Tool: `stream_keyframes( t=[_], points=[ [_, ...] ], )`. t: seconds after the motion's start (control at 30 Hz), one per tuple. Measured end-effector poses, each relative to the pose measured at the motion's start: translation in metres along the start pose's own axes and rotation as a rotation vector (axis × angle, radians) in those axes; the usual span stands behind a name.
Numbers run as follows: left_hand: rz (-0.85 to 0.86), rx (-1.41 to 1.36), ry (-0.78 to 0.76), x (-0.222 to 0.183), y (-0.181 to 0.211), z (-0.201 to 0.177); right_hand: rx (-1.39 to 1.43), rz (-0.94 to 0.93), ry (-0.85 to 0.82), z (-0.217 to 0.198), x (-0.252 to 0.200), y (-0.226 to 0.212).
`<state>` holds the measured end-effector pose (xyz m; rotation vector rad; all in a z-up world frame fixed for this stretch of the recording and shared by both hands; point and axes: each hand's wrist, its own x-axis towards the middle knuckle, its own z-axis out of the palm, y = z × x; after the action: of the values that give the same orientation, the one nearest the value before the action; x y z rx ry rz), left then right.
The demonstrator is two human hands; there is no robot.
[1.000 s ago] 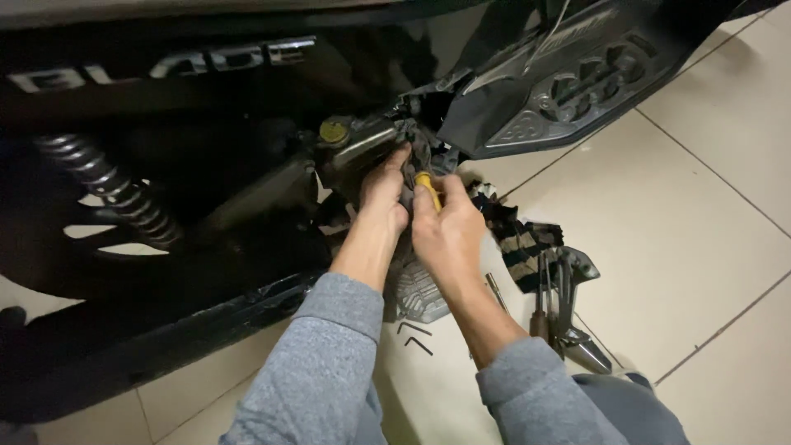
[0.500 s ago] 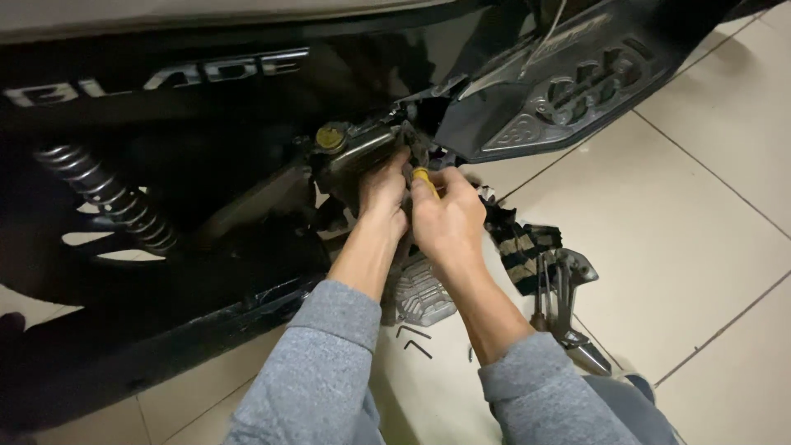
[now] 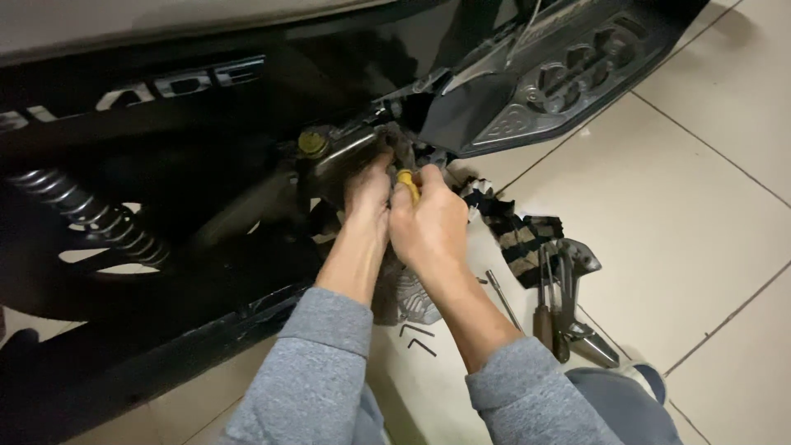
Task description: Cleaning and maintaining motorcycle engine parts using a cloth and a screwdriver
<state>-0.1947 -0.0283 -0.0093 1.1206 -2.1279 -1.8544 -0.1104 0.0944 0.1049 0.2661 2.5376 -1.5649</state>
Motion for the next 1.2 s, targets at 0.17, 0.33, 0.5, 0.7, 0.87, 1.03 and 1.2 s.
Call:
stream_keyframes(
  t=[0.17, 0.33, 0.5, 0.7, 0.87, 1.03, 1.2],
  points=[
    [-0.092, -0.312, 0.016, -0.037, 0.026, 0.013, 0.176, 0.162, 0.006, -0.016, -0.001, -0.014],
    [-0.116, -0.384, -0.007, -0.062, 0.049, 0.018, 0.291, 0.198, -0.052, -0.029, 0.01, -0.02],
    [-0.059, -0.185, 0.022, -0.026, 0.035, 0.011, 0.039, 0.101, -0.036, -0.027, 0.015, -0.016],
    [-0.049, -0.074, 0.021, -0.056, 0.051, 0.004, -0.023, 0.1, -0.039, -0.02, 0.018, -0.006],
    [-0.117, -0.244, 0.034, -0.089, 0.068, -0.003, 0.177, 0.165, -0.079, -0.035, -0.01, -0.023],
    [-0.135, -0.139, 0.018, -0.063, 0.048, 0.0, 0.557, 0.262, 0.022, -0.008, -0.018, -0.019],
    [-0.127, -0.016, 0.023, -0.042, 0.042, 0.001, 0.743, 0.288, 0.063, -0.002, -0.022, -0.022]
  ],
)
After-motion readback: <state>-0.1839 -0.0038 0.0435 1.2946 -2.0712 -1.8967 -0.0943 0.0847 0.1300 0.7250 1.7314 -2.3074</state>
